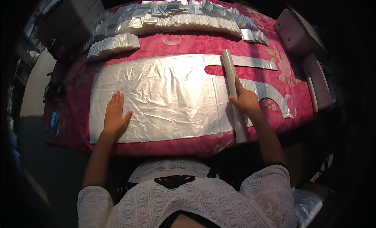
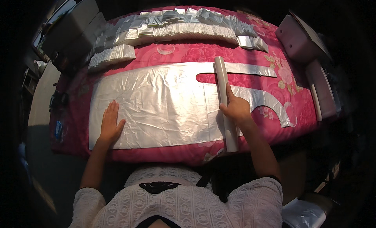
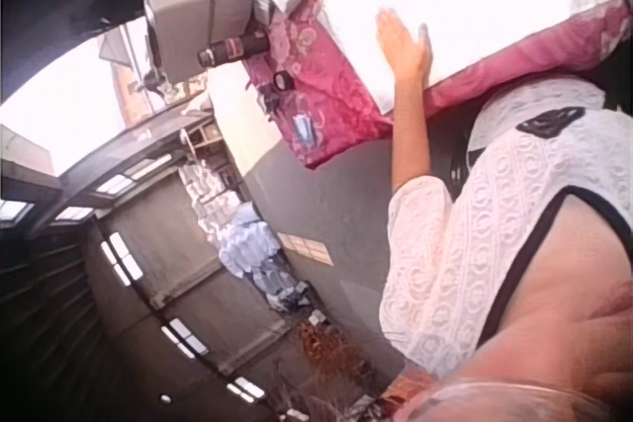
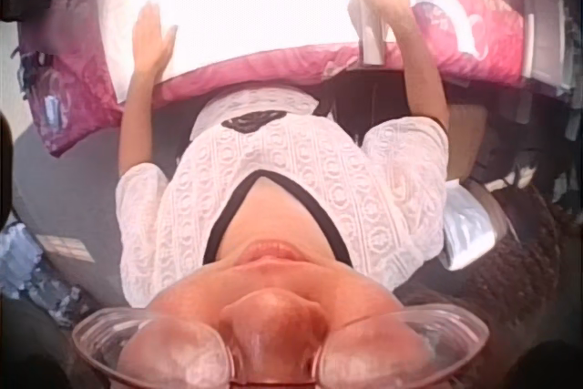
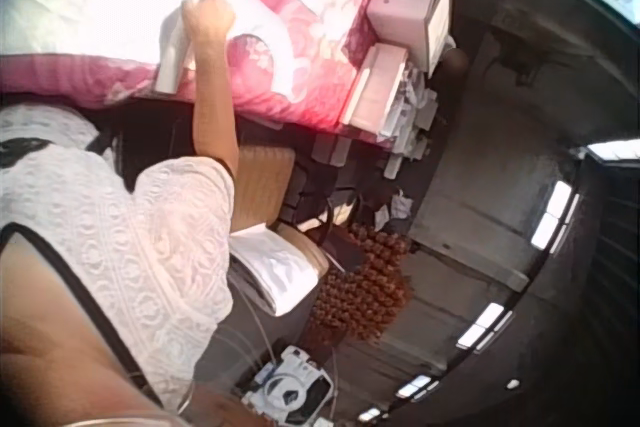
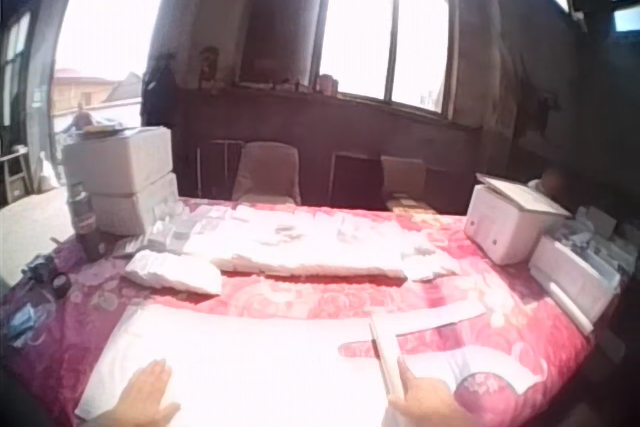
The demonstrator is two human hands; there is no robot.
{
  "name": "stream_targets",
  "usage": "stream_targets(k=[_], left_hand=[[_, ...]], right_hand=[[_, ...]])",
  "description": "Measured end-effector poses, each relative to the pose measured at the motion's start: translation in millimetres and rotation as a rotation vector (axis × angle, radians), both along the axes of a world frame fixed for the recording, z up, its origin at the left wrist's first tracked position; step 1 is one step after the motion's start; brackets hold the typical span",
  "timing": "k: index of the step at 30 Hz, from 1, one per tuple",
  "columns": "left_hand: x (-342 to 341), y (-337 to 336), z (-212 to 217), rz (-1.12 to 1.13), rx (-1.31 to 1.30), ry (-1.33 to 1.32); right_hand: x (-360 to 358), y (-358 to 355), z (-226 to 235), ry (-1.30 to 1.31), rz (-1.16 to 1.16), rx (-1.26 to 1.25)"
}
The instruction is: The person unrolls a roll of white paper on a table covered with a pink cloth, tears off a sheet, and folds it into a small packet. This process is repeated multiple times, creating a stack of folded paper packets.
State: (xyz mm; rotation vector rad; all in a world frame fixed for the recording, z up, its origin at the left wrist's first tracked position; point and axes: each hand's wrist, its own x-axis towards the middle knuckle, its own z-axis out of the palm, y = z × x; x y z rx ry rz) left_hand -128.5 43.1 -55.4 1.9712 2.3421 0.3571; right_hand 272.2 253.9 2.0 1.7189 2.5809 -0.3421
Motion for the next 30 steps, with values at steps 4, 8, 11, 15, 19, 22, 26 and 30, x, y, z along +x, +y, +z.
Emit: stream_targets(k=[4, 8, 11, 15, 19, 22, 26, 30], left_hand=[[-1, 3, -2, -0.027, 0.022, 0.009], [-2, 6, -4, -0.037, 0.025, 0.011], [0, 6, -3, -0.033, 0.027, 0.010], [-3, 0, -1, -0.030, 0.044, 0.047], [-4, 0, -7, -0.024, 0.050, 0.043], [2, 3, 1, -0.034, 0.034, 0.003], [12, 0, 7, -0.063, 0.077, 0.055], [57, 14, 17, -0.320, 0.130, -0.106]], right_hand=[[140, 72, -23, -0.096, -0.345, 0.172], [219, 93, -12, -0.337, -0.660, 0.143], [201, 83, -7, -0.177, -0.549, 0.152], [68, 13, 5, 0.298, -0.065, 0.047], [-45, -51, 18, 0.319, 0.224, -0.030], [-96, -73, 7, 0.259, 0.277, -0.092], [-117, -85, -5, 0.142, 0.374, -0.080], [-97, -64, -16, 0.413, 0.378, -0.083]])
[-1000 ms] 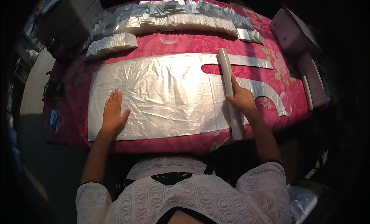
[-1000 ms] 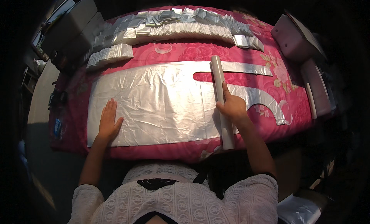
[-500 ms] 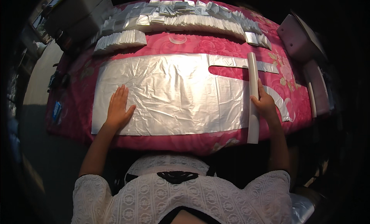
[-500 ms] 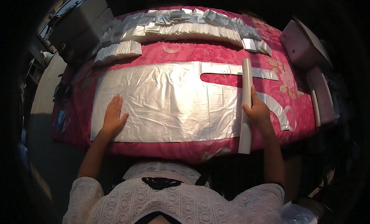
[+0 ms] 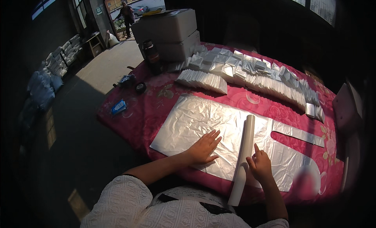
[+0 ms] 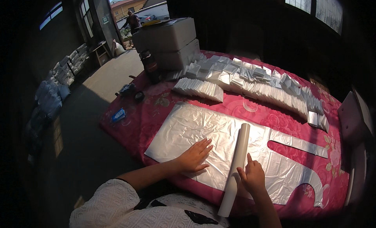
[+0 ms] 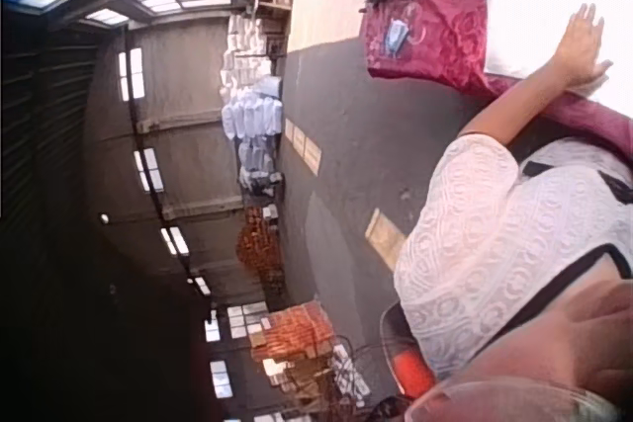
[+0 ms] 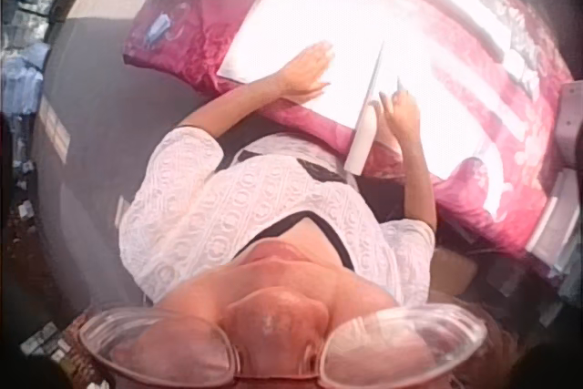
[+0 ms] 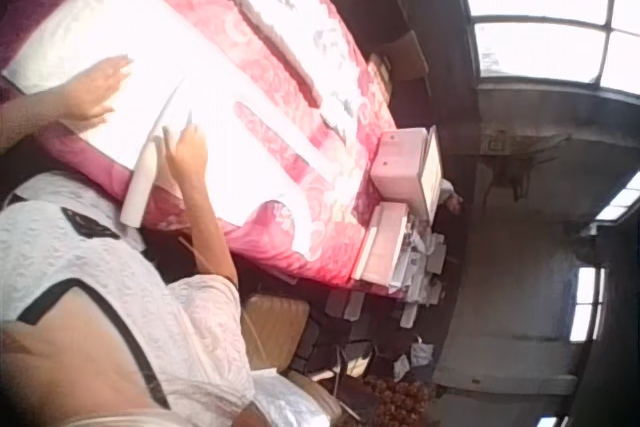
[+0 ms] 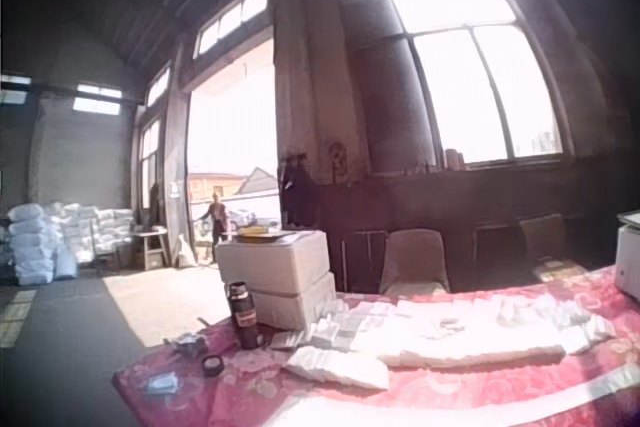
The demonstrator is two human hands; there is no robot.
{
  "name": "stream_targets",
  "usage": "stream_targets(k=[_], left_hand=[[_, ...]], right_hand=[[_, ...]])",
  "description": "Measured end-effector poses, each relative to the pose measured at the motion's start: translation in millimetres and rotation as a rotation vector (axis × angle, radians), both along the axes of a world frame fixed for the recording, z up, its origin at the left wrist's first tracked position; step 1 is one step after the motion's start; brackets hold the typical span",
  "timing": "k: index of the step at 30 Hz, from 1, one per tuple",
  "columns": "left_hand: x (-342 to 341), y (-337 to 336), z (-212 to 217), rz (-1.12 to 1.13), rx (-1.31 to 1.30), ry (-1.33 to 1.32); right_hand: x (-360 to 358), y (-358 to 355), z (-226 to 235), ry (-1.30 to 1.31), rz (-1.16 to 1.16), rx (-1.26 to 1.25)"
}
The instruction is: The person unrolls a roll of white paper on a table covered with a pink cloth, tears off a sheet, and folds it into a small packet. This process is repeated multiple times, creating a stack of folded paper packets.
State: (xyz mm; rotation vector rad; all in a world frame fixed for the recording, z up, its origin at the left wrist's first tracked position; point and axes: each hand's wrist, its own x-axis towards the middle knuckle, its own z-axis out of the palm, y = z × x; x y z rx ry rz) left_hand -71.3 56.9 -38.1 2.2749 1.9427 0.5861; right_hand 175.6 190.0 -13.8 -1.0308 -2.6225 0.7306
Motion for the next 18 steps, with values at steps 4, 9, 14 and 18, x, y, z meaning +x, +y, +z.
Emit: stream_targets(k=[4, 9, 14, 18], left_hand=[[57, 24, -8, -0.310, 0.038, -0.185], [103, 45, -6, -0.378, -0.053, -0.211], [119, 52, -8, -0.397, -0.001, -0.206], [129, 56, -6, -0.429, -0.029, -0.201]], right_hand=[[45, 17, -8, 0.035, 0.066, 0.215], [114, 40, -7, -0.068, -0.188, 0.154], [246, 107, -65, -0.186, -0.414, 0.329], [358, 139, -111, -0.133, -0.695, 0.350]])
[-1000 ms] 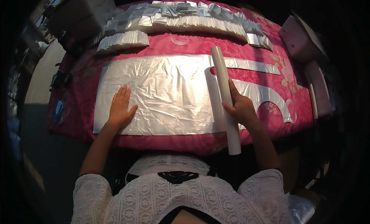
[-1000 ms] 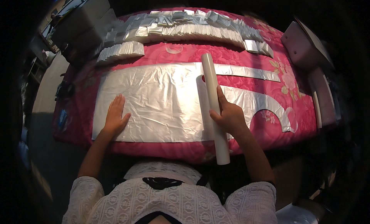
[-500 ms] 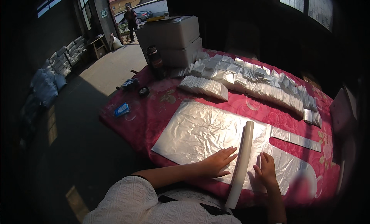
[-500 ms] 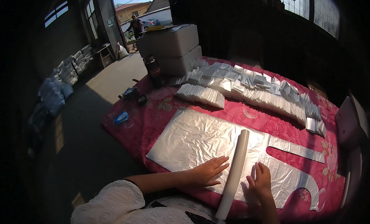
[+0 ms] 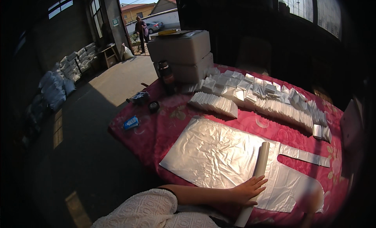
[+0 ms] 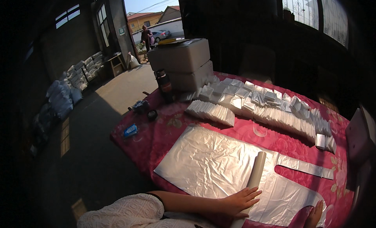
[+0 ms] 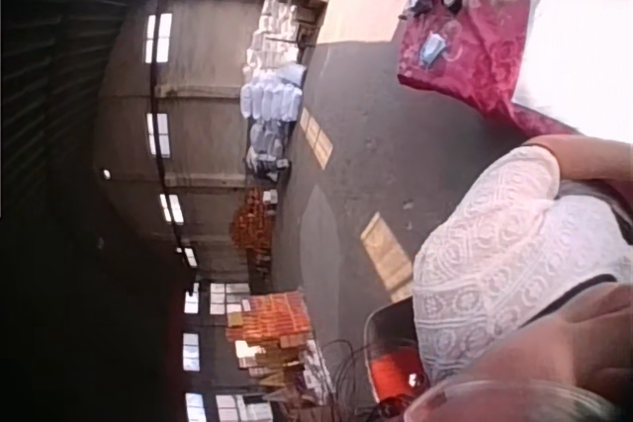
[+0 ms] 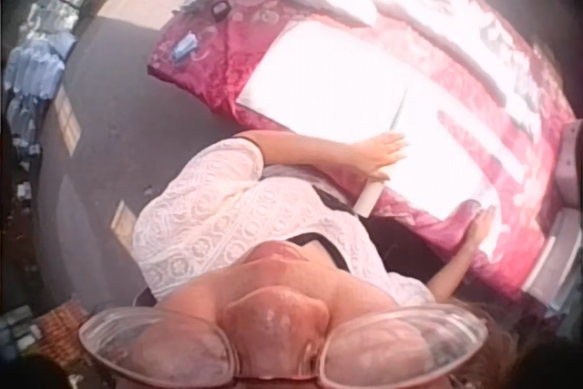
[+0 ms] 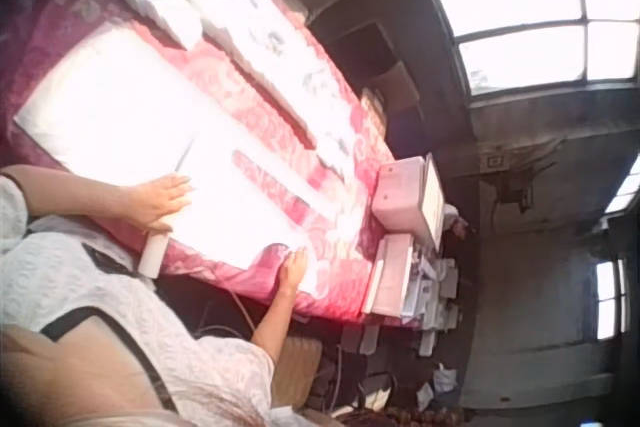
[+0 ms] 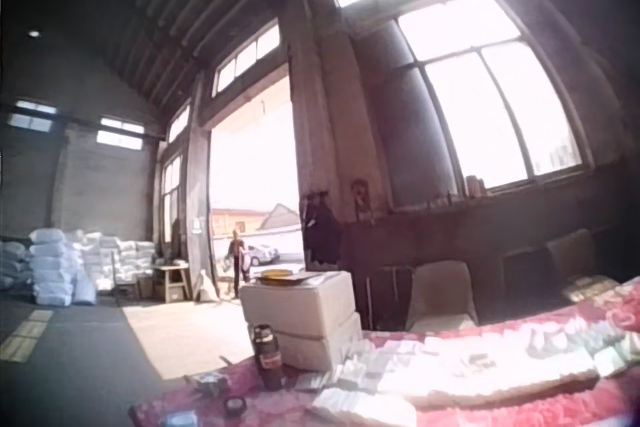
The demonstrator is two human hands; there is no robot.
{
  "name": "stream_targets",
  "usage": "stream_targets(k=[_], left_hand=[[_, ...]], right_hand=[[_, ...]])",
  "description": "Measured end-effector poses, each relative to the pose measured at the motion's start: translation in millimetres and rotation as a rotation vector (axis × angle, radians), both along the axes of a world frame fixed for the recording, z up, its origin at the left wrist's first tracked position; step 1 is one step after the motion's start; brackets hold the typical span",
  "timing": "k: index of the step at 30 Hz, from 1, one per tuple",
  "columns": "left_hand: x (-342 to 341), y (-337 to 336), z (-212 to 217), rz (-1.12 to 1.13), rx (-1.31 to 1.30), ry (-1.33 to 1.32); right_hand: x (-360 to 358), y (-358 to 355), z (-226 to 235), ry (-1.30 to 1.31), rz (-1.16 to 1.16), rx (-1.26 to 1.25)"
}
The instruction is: The person unrolls a roll of white paper on a table covered with a pink cloth, tears off a sheet, and folds it into a small packet. This process is repeated multiple times, creating a stack of folded paper packets.
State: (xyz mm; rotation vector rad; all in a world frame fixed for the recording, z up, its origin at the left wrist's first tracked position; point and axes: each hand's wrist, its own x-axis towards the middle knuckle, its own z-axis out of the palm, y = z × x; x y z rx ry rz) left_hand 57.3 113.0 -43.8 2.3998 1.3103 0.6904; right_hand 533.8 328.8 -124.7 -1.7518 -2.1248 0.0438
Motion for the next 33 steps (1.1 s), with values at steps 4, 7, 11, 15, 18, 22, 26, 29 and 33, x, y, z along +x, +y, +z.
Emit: stream_targets(k=[4, 7, 11, 15, 18, 22, 26, 29, 33], left_hand=[[9, 2, 2, -0.010, 0.010, 0.001], [14, 0, 2, 0.019, -0.001, 0.012], [15, 3, 2, 0.030, 0.012, 0.017], [17, 5, 5, 0.042, 0.051, -0.022], [14, 2, 14, 0.046, -0.019, -0.406], [0, -1, 45, 0.180, -0.919, -1.146], [-58, -16, 28, 0.226, -1.171, -0.980], [-117, -36, 37, 0.419, -1.197, -0.854], [-200, -69, 28, 0.654, -1.112, -0.988]], right_hand=[[47, 20, -33, 0.072, -0.072, 0.070], [44, 19, -25, 0.021, -0.124, 0.128], [-23, -16, 51, 0.073, -0.215, 0.105], [-108, -51, 94, 0.286, 0.091, 0.261], [-210, -102, 128, 0.719, 0.211, -0.148], [-306, -179, 153, 0.623, 0.724, -0.411], [-331, -211, 145, 0.473, 1.161, -0.310], [-321, -226, 147, 0.337, 1.011, -0.261], [-301, -241, 157, -0.027, 0.502, -0.352]])
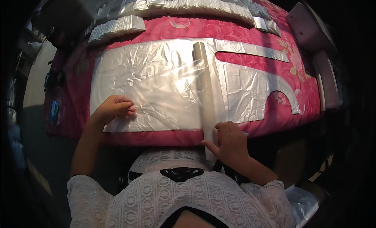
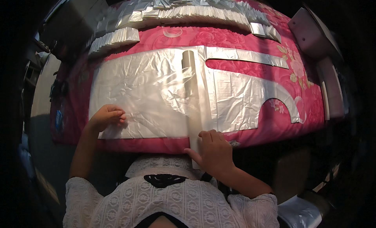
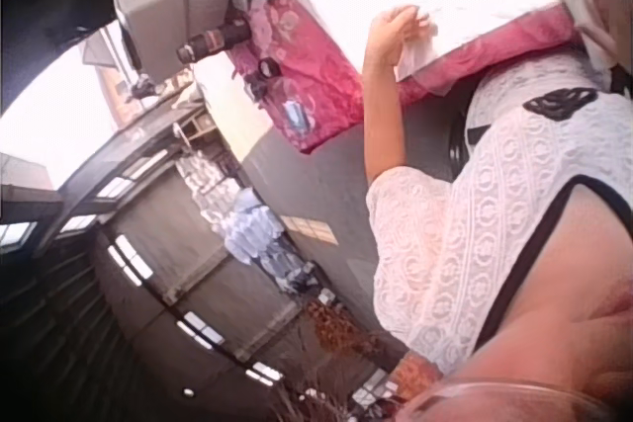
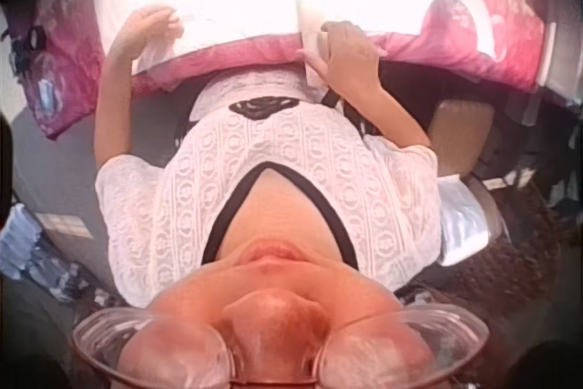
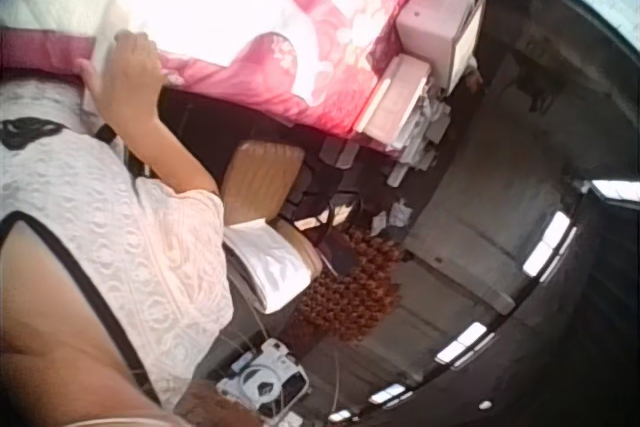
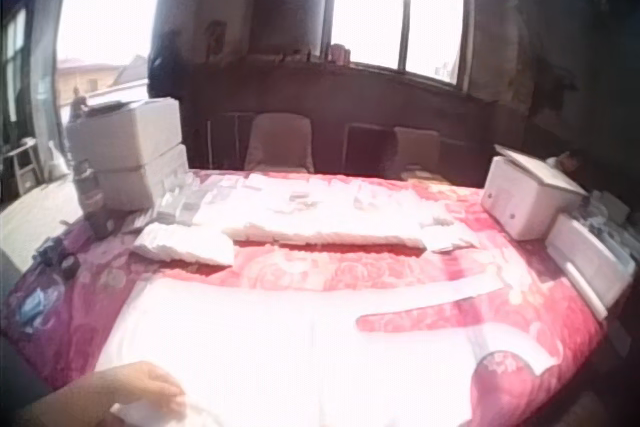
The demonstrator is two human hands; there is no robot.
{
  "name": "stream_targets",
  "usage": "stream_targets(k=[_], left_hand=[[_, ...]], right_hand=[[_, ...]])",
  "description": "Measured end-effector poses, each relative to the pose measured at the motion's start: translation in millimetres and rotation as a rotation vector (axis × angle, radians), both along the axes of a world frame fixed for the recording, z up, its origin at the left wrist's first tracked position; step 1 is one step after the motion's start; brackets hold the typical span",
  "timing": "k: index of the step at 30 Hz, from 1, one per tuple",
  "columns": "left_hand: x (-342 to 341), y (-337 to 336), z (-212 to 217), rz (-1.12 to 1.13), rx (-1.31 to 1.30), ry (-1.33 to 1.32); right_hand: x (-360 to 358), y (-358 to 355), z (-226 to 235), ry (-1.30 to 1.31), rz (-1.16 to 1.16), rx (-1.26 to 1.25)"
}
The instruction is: The person unrolls a roll of white paper on a table covered with a pink cloth, tears off a sheet, and folds it into a small packet. This process is repeated multiple times, creating a stack of folded paper packets.
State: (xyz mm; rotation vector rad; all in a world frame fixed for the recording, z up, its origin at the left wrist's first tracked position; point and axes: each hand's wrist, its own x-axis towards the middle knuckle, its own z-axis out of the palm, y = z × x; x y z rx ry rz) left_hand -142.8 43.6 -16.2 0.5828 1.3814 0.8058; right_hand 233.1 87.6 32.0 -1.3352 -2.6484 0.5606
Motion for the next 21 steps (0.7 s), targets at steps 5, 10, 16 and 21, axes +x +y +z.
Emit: stream_targets(k=[5, 10, 16, 21], left_hand=[[-38, -10, 4, 0.023, -0.056, 0.200], [-52, -6, 2, -0.004, -0.058, 0.179], [-72, 1, 11, -0.202, -0.095, 0.564], [23, 34, 26, -0.153, 0.769, 1.385]], right_hand=[[13, -1, -27, -0.041, -0.136, -0.353], [22, 2, -28, 0.074, -0.194, -0.438], [31, 1, -29, 0.136, -0.230, -0.494], [31, 2, -29, 0.086, -0.223, -0.493]])
